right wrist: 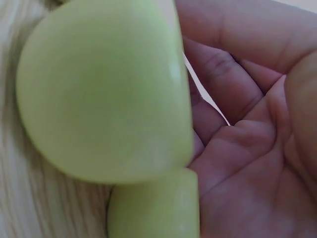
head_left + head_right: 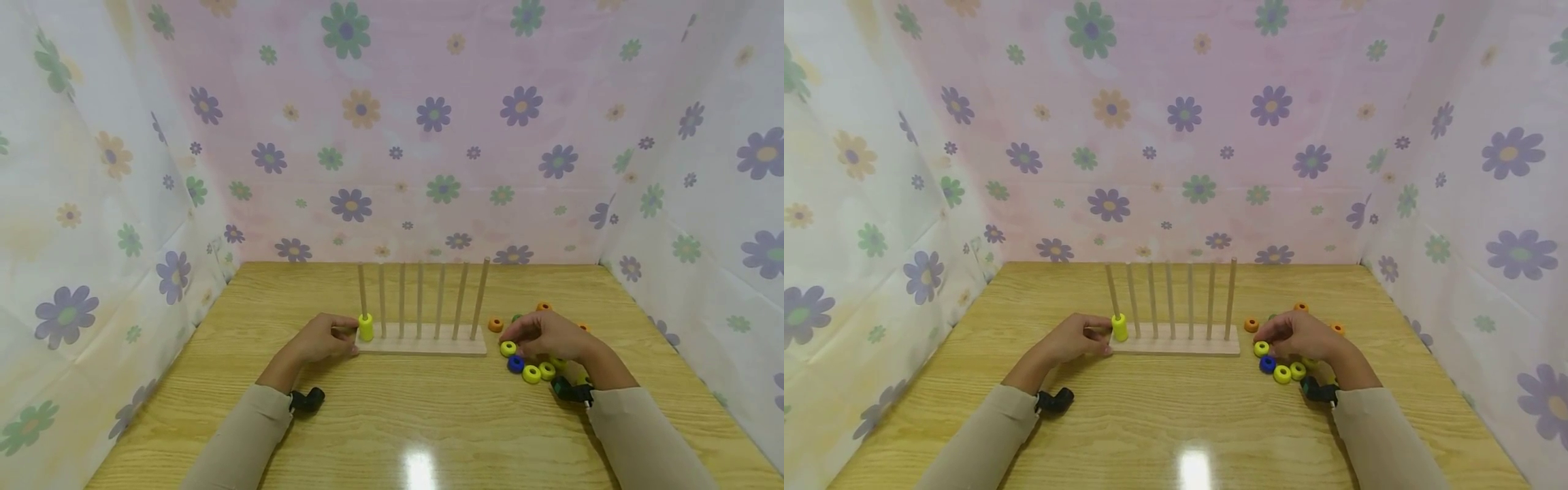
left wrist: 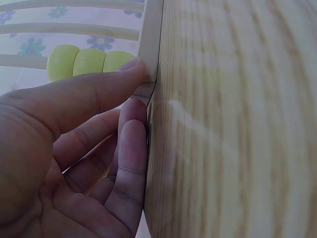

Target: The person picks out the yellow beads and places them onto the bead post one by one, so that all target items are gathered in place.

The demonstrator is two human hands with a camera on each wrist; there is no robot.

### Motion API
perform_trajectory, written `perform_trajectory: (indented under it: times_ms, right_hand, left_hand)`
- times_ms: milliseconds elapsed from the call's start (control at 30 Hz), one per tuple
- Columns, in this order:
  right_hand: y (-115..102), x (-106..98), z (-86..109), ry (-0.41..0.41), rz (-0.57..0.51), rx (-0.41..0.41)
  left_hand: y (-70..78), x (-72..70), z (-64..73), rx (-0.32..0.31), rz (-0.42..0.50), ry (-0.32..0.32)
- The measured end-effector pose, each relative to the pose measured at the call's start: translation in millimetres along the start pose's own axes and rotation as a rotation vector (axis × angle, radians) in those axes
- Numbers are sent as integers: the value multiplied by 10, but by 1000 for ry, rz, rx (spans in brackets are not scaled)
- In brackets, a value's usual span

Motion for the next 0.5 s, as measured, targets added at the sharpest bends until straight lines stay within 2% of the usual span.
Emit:
perform_trajectory:
  times_ms: [167, 500]
  right_hand:
    - [2, 4, -2, -2, -14, 6]
    - [-77, -25, -2, 51, 100, -9]
  left_hand:
    - [-11, 9, -2, 8, 11, -6]
    - [-5, 2, -1, 6, 10, -1]
Point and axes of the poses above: each hand's wrist, its own z-axis away from the middle knuckle, its own x-axis out of the palm, y = z × x, the point moved 8 cm from there along -z, towards the middle knuckle, and after that the axes turned 10 degrees about -z, right-handed, at the moved point
